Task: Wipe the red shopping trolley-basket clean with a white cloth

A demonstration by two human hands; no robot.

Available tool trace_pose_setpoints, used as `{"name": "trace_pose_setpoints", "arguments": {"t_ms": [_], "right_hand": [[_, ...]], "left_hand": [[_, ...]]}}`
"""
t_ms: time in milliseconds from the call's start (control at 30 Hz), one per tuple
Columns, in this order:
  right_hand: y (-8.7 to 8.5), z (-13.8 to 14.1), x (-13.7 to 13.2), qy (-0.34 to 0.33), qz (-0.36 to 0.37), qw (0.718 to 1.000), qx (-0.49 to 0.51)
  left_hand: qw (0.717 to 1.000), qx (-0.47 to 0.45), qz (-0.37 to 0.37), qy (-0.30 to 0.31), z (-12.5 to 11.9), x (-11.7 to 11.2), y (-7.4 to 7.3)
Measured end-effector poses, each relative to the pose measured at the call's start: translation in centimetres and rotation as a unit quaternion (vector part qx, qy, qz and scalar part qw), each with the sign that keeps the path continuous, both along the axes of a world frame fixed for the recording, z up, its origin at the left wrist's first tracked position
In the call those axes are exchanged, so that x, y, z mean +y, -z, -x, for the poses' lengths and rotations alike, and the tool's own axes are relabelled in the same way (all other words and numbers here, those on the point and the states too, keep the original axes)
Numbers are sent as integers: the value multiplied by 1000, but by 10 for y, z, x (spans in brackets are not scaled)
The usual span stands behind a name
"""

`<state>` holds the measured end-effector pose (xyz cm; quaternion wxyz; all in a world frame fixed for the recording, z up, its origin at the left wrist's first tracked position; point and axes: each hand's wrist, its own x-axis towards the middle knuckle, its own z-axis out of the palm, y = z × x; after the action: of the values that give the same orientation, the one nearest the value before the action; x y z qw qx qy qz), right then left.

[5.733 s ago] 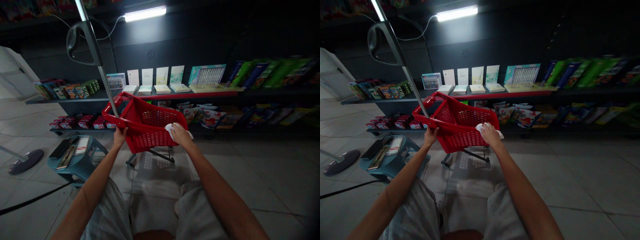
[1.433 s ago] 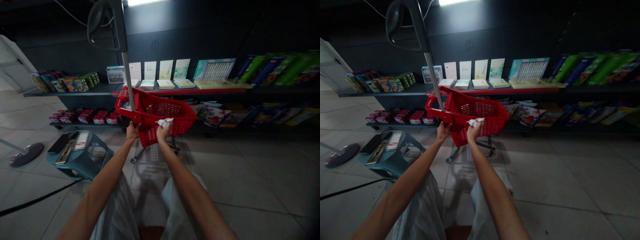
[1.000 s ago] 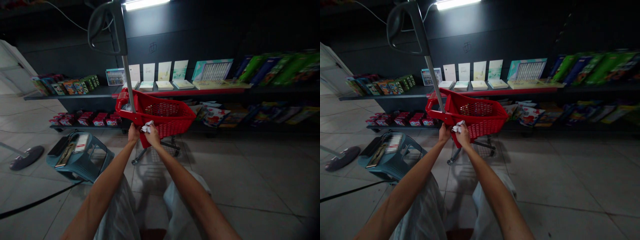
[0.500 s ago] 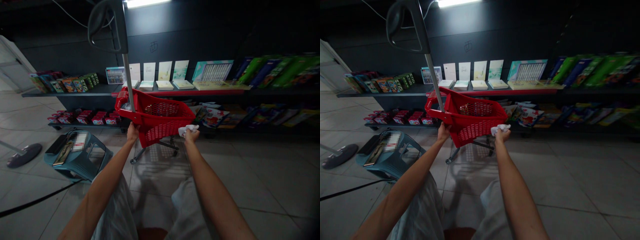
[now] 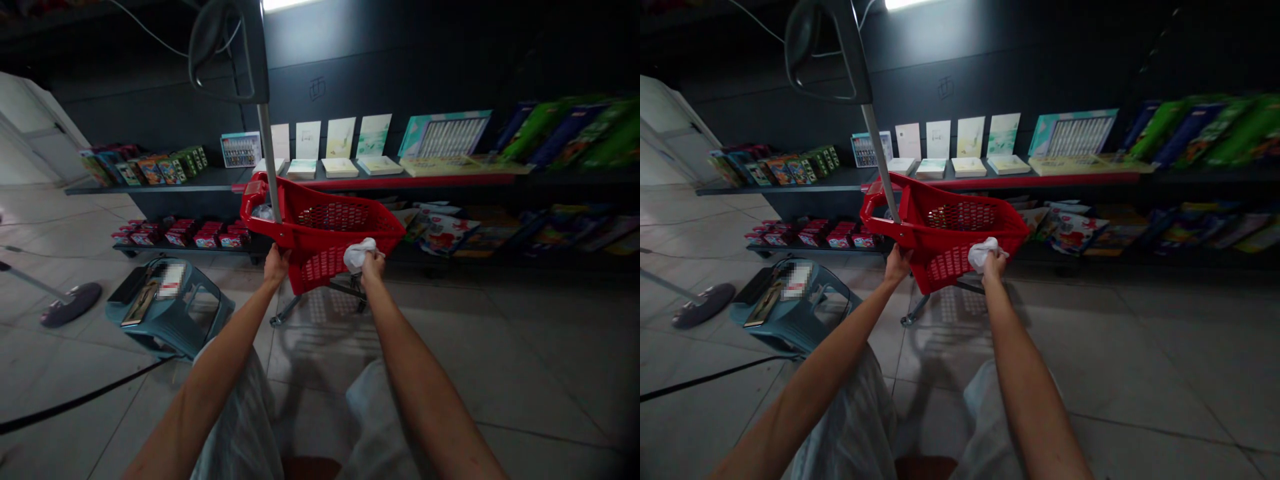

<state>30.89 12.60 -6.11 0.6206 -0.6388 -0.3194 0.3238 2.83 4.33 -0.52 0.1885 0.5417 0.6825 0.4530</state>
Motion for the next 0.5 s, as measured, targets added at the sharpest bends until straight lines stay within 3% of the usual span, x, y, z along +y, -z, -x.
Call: {"name": "trace_pose_setpoints", "arguments": {"t_ms": [167,500], "right_hand": [[4,28,-10,-21,28,999,-2],[15,118,-41,-171,15,985,-35]], "left_hand": [[1000,-10,-8,11,2,-2,2],[1000,7,8,17,6,-6,-2]]}}
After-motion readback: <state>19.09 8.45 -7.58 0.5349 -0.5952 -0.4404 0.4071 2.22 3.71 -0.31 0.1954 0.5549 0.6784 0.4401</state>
